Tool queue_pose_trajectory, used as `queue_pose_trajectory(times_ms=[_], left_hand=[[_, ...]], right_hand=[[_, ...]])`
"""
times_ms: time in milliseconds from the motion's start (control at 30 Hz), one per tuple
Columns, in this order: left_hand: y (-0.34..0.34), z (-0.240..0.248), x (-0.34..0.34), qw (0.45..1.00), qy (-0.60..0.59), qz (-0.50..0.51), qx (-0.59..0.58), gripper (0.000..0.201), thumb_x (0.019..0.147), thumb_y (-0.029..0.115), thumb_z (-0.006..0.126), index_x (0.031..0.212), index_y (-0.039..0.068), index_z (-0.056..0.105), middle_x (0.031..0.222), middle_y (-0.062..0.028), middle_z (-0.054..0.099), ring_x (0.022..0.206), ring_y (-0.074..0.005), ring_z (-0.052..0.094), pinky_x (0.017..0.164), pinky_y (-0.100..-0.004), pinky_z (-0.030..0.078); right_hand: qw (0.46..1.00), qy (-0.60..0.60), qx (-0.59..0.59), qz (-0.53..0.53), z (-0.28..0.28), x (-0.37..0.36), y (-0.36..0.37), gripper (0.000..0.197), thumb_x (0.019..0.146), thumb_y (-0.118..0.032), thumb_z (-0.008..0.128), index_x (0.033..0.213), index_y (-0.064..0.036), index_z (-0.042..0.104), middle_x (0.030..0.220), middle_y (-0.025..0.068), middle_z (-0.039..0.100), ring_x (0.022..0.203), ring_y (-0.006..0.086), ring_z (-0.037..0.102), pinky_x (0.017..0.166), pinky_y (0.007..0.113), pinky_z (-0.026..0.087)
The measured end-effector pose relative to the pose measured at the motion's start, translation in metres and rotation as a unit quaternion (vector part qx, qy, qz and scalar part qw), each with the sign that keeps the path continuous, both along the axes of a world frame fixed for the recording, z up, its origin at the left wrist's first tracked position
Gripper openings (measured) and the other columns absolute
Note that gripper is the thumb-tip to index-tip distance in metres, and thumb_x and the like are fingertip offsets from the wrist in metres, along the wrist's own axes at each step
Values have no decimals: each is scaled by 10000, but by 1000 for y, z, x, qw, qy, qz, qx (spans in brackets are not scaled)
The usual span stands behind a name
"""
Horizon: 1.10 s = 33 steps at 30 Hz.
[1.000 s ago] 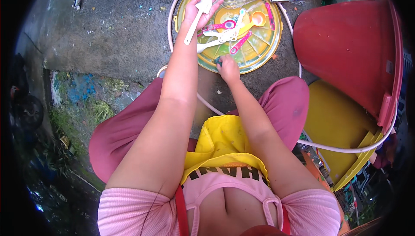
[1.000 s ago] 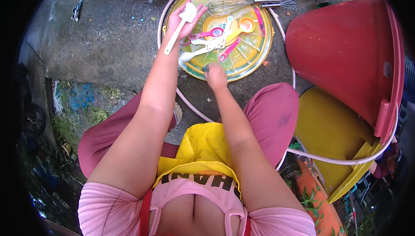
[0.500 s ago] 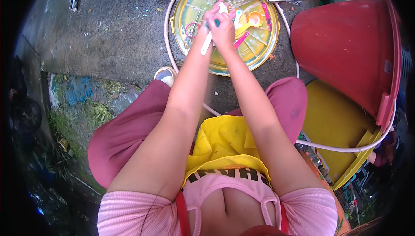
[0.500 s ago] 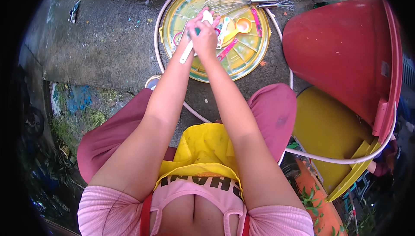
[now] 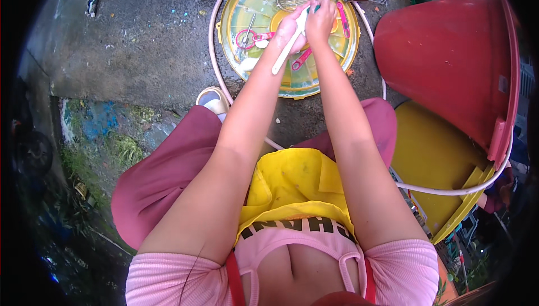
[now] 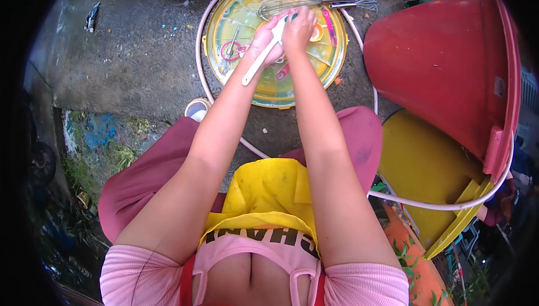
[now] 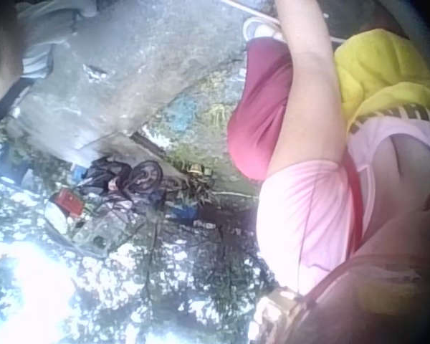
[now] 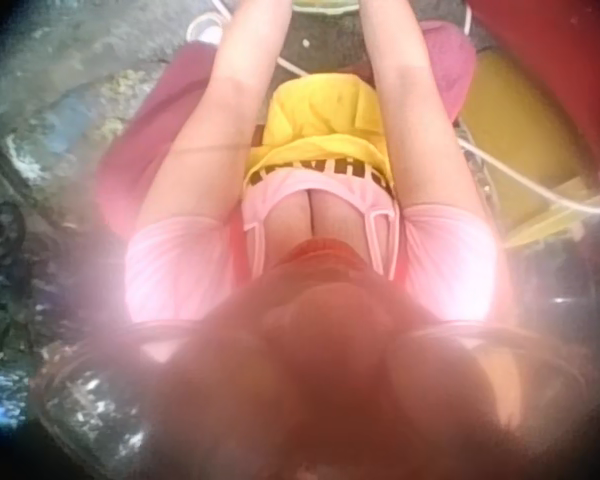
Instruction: The person washes kitchen utensils including measuring spoons, a whisk, and a metal scraper using a sponge and water in a tray.
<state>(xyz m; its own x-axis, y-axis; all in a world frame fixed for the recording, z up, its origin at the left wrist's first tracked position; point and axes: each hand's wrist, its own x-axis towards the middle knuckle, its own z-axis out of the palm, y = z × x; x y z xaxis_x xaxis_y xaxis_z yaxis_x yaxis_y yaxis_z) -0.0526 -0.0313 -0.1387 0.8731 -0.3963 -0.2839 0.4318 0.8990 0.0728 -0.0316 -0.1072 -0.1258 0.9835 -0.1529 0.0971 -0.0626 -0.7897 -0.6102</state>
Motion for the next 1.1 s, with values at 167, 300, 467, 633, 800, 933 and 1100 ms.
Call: queue_pose_trajectory(times_ms=[167, 300, 467, 633, 800, 933, 1100], left_hand=[[0, 3, -4, 986, 73, -63, 132, 437, 966, 378, 254, 1251, 93, 423, 1230, -71, 499, 1089, -212, 495, 935, -354, 395], [-4, -22, 0, 987, 2, -70, 147, 492, 959, 391, 258, 1332, 81, 344, 1328, -87, 424, 1189, -206, 420, 999, -336, 328], [18, -26, -4, 995, 18, -40, 85, 524, 963, 415, 232, 1345, 68, 316, 1353, -117, 391, 1219, -244, 395, 1026, -350, 303], [-12, 14, -11, 993, -7, -57, 108, 588, 946, 484, 202, 1374, 85, 257, 1366, -116, 370, 1232, -248, 384, 1013, -342, 316], [18, -47, -14, 990, -92, -44, -100, 573, 948, 475, 222, 1384, 103, 241, 1406, -122, 302, 1251, -256, 363, 1029, -378, 312], [-9, 3, -16, 999, -20, -36, 20, 485, 929, 392, 414, 1295, 78, 369, 1237, -110, 483, 1117, -222, 498, 944, -354, 407], [3, 5, -14, 939, -141, -152, 272, 328, 831, 73, 565, 1152, 37, 507, 999, -45, 600, 859, -112, 583, 750, -241, 463]], right_hand=[[970, 79, 197, 115, -29, -43, 13, 512, 924, -221, 383, 1378, -22, 256, 1457, 186, 145, 1361, 321, 79, 1105, 363, 84], [978, 28, 205, 15, -37, -11, 4, 475, 940, -262, 322, 1372, -65, 303, 1460, 152, 174, 1360, 314, 102, 1096, 401, 111], [987, 36, 24, 152, -41, -53, 27, 459, 937, -284, 315, 1360, -109, 336, 1457, 137, 192, 1357, 318, 115, 1089, 447, 106], [993, 77, 57, 76, -4, -18, 5, 427, 931, -285, 292, 1333, -194, 405, 1458, 82, 223, 1359, 319, 114, 1082, 497, 54], [993, 37, 11, 112, 1, -47, 40, 423, 921, -299, 311, 1262, -117, 485, 1408, 112, 314, 1332, 303, 207, 1070, 481, 122], [991, 124, -26, 50, 15, 5, -11, 431, 918, -360, 340, 1017, -76, 647, 1142, 188, 561, 1110, 335, 499, 912, 427, 387], [986, 146, -77, -11, 16, 21, -32, 460, 895, -392, 403, 810, -22, 662, 846, 216, 630, 788, 398, 602, 724, 456, 462]])
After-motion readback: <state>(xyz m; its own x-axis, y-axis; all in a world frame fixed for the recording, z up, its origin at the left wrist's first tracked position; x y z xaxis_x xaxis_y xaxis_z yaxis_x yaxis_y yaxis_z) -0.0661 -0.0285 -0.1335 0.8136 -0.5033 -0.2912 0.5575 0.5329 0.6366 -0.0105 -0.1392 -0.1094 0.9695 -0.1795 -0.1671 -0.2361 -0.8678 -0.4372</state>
